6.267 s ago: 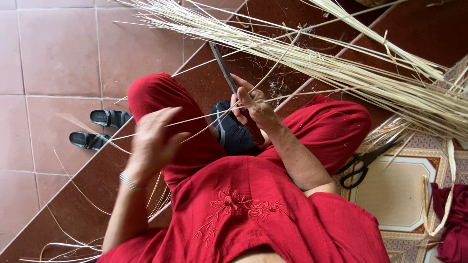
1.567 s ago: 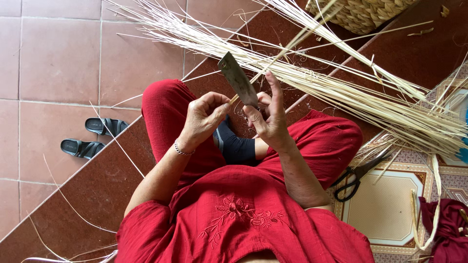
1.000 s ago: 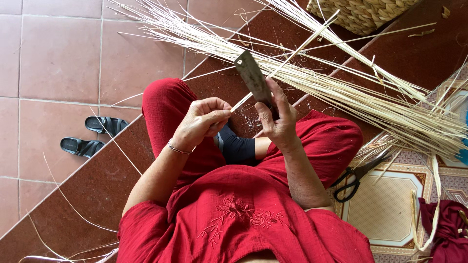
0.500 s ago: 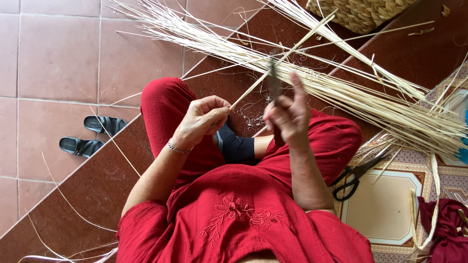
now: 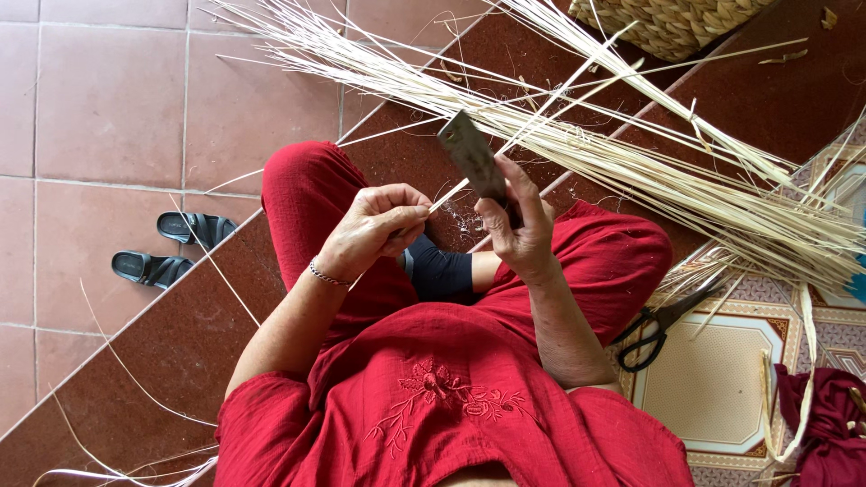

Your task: The person sits on the floor and uses a knife to split long dried plant fibers into thinner strands. They hold the fibers with one hand and scrape the blade along them to separate the material, occasionally adjusting the bundle.

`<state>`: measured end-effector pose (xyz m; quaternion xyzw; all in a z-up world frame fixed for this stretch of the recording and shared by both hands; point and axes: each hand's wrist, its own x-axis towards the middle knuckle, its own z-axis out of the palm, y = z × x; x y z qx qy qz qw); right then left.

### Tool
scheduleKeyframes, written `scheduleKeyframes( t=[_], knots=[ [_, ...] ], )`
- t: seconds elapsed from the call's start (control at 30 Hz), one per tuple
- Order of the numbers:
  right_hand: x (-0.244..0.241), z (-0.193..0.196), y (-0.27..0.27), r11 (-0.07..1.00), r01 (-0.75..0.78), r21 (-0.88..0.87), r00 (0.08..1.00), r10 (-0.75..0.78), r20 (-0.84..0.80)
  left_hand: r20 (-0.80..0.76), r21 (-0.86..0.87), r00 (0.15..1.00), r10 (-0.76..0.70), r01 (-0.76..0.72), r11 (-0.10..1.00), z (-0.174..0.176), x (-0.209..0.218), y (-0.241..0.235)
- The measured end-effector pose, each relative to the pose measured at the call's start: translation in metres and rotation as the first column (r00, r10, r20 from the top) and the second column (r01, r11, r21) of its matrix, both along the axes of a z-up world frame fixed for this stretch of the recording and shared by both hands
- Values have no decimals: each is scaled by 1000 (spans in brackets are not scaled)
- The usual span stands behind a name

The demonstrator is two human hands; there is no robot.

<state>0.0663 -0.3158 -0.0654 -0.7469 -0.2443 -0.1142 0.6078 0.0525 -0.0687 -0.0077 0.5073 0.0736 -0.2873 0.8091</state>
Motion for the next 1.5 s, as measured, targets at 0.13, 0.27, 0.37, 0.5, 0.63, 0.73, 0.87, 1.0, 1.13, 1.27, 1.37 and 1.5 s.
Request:
scheduleKeyframes(
  t=[0.13, 0.27, 0.37, 0.5, 0.63, 0.73, 0.87, 1.0, 1.13, 1.27, 1.37, 1.5],
  knots=[
    [-1, -5, -3, 998, 14, 64, 999, -12, -30, -8, 9, 1000, -8, 8, 1000, 0, 0, 1],
    [6, -6, -9, 974, 128, 184, 990, -116, -78, 33, 37, 999, 3, -5, 999, -4, 0, 5],
    [14, 2, -25, 897, 272, 350, 952, -197, -235, 77, 97, 997, 17, -24, 995, -6, 0, 8],
    [27, -2, -56, 698, 389, 601, 866, -55, -496, 482, 365, 874, -68, -129, 922, 5, 8, 19],
    [42, -53, -73, 667, 363, 651, 788, 154, -597, 754, 567, 617, -227, -437, 698, 33, 17, 63],
    [43, -92, -80, 682, 535, 499, 629, 73, -774, 699, 689, 686, -205, -567, 453, 50, 9, 127],
    [57, -118, -96, 730, 514, 449, 604, 64, -795, 565, 811, 809, -160, -509, 289, 10, 12, 190],
    [63, -138, -108, 739, 532, 413, 558, 61, -827, 505, 856, 843, -182, -464, 226, -23, -40, 191],
    [72, -156, -129, 698, 536, 474, 544, 144, -827, 563, 824, 811, -157, -537, 178, -68, -32, 190],
    [76, -163, -135, 682, 543, 490, 549, 154, -822, 670, 735, 737, -85, -675, -61, -55, -120, 246],
    [75, -161, -133, 683, 588, 434, 517, 95, -850, 684, 674, 729, -38, -651, -350, -55, -178, 288],
    [65, -142, -128, 657, 610, 442, 509, 102, -855, 551, 697, 832, 64, -417, -583, -125, -234, 320]
  ],
)
